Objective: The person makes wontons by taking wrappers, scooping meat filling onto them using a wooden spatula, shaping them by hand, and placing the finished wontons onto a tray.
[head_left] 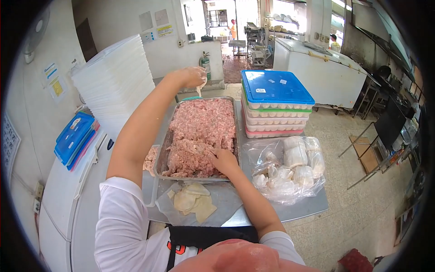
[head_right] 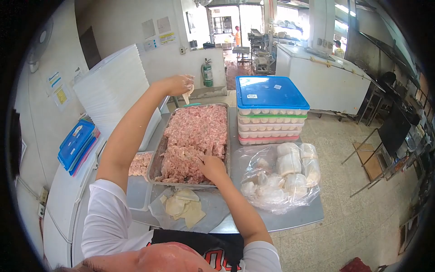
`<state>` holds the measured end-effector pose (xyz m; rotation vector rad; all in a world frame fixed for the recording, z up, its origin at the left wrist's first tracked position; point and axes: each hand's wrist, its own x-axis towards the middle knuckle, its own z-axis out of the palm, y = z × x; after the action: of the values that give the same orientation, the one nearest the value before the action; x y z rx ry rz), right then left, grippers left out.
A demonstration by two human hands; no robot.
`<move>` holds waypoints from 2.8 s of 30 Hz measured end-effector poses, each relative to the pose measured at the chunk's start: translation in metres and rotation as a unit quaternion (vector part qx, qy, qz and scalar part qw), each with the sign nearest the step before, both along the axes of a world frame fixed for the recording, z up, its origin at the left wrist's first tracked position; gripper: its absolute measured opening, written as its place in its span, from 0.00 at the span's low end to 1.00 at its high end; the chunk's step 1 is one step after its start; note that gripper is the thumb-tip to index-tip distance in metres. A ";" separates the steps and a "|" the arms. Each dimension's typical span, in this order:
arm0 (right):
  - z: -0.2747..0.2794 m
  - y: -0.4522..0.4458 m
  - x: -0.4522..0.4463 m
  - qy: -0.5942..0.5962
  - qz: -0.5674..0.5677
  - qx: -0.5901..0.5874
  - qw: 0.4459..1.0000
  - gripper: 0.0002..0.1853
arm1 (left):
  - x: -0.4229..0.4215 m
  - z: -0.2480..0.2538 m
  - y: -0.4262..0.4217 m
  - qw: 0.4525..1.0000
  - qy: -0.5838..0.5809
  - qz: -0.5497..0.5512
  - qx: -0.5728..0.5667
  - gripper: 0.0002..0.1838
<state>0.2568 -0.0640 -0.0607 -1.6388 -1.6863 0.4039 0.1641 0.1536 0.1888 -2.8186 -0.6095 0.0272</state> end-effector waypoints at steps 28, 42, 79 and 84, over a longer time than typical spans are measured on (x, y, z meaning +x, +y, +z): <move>-0.007 0.005 0.002 -0.009 0.005 0.007 1.000 0.17 | -0.006 0.006 -0.011 0.992 0.022 0.040 0.118 0.16; -0.006 0.002 -0.001 -0.007 0.007 0.013 1.000 0.18 | -0.003 0.008 -0.002 0.987 0.098 0.018 0.124 0.19; 0.006 -0.001 -0.003 0.002 0.009 -0.017 1.000 0.18 | -0.015 0.009 0.011 0.990 -0.014 0.134 0.030 0.22; -0.006 0.003 -0.001 0.000 0.007 -0.026 1.000 0.17 | -0.019 0.008 0.008 0.991 -0.015 0.135 0.002 0.21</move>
<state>0.2562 -0.0608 -0.0664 -1.6651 -1.7007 0.4568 0.1447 0.1621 0.1969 -2.7149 -0.9918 0.0323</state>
